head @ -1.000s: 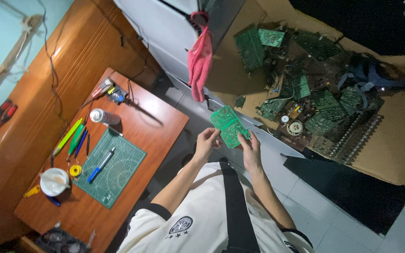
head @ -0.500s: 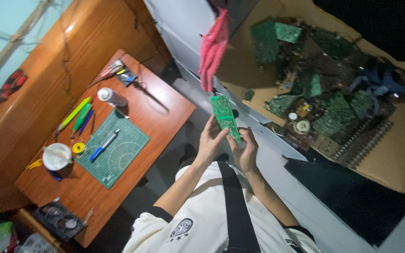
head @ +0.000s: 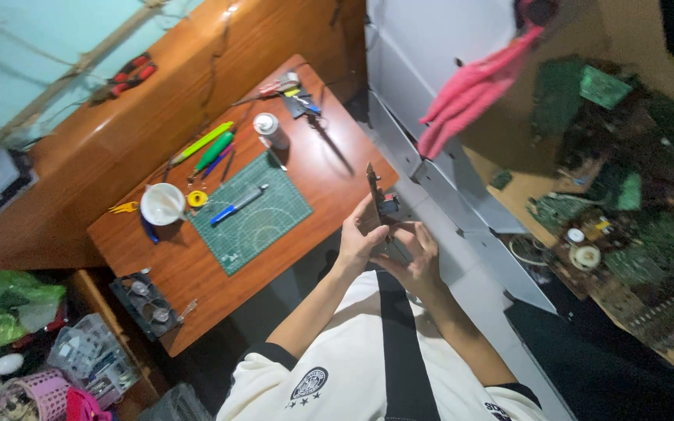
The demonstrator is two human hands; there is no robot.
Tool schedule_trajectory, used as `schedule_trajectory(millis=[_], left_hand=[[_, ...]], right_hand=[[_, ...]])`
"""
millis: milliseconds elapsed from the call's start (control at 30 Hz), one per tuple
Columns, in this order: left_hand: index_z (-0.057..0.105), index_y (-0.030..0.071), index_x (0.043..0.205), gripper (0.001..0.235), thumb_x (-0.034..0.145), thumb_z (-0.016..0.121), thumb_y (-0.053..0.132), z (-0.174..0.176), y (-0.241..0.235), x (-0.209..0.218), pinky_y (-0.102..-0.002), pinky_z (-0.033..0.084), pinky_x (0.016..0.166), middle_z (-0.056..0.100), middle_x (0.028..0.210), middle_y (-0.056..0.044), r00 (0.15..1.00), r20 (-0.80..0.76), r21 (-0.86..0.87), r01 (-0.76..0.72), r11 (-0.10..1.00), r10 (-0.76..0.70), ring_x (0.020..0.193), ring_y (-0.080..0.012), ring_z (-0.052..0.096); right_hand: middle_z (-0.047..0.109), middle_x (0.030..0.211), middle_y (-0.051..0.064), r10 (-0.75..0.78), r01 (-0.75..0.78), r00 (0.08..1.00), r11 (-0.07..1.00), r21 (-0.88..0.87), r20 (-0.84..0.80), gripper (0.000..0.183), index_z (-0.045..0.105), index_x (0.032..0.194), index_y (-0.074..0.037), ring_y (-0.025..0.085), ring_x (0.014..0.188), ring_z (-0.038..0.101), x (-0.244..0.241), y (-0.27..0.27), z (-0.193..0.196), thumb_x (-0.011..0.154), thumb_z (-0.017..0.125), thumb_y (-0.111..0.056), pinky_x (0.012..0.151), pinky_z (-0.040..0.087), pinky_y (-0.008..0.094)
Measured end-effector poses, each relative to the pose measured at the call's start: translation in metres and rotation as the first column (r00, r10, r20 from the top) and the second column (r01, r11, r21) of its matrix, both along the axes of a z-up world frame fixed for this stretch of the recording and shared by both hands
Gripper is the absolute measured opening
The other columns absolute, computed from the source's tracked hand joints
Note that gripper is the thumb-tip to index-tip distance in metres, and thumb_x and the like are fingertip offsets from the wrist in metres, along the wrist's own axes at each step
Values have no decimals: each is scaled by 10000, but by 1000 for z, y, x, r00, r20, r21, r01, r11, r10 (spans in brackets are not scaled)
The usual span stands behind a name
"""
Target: Inspecting and soldering components on a green circuit board at a workbench.
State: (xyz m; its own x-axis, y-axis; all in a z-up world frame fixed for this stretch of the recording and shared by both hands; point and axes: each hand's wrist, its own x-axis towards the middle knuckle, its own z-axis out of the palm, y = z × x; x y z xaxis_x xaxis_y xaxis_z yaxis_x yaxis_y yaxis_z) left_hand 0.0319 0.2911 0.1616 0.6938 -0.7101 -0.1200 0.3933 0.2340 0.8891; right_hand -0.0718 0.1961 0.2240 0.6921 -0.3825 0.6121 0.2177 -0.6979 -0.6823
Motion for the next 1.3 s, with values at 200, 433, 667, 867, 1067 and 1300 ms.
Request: schedule_trajectory(millis=[200,433,667,867,1067,1300], left_hand=[[534,-48,1349,906,692,837,496,45,28,35,-475,615,773,692,1023,-309,968,-235,-283,23,959,-93,858,-342,745],[462,-92,1373,978,694,836,504,33,48,48,-557,590,805,551,1293,-349,943,-305,-485,-33,874,-134,1008,-423,687],[282,-69,1514,1230,638,771,640,14,73,67,-431,637,791,586,1243,-285,928,-310,-543,4,840,-205,998,-334,706],[377,-85,1461,1163,635,801,616,11,96,77,-388,636,742,610,1192,-253,951,-280,-492,-26,870,-130,944,-287,716],[558,-86,1289,936,627,855,505,40,115,83,-336,633,681,675,1044,-206,980,-198,-345,-74,936,4,844,-229,718],[460,-8,1464,1033,627,941,357,32,135,85,-347,599,798,669,1203,-181,993,75,-101,-81,992,89,1007,-253,682]], right_hand=[[638,959,132,95,-104,991,989,103,90,663,594,1198,-27,282,823,680,26,27,-9,828,715,-565,728,562,416],[661,881,107,43,-71,980,987,143,193,298,612,1141,-35,254,754,690,54,54,21,928,672,-235,667,559,366],[686,830,98,57,-97,975,979,178,213,180,688,1021,-40,255,717,698,76,76,24,901,694,-174,636,576,355],[685,803,120,101,-149,980,942,300,169,193,670,1050,-1,243,650,694,90,92,15,909,666,-133,608,583,355],[649,920,136,133,-179,980,909,376,146,355,550,1228,1,209,666,691,101,103,5,969,612,-235,643,599,364],[574,1031,137,228,-225,972,824,520,60,600,571,1304,-2,194,722,678,106,111,16,922,632,-461,701,600,380]])
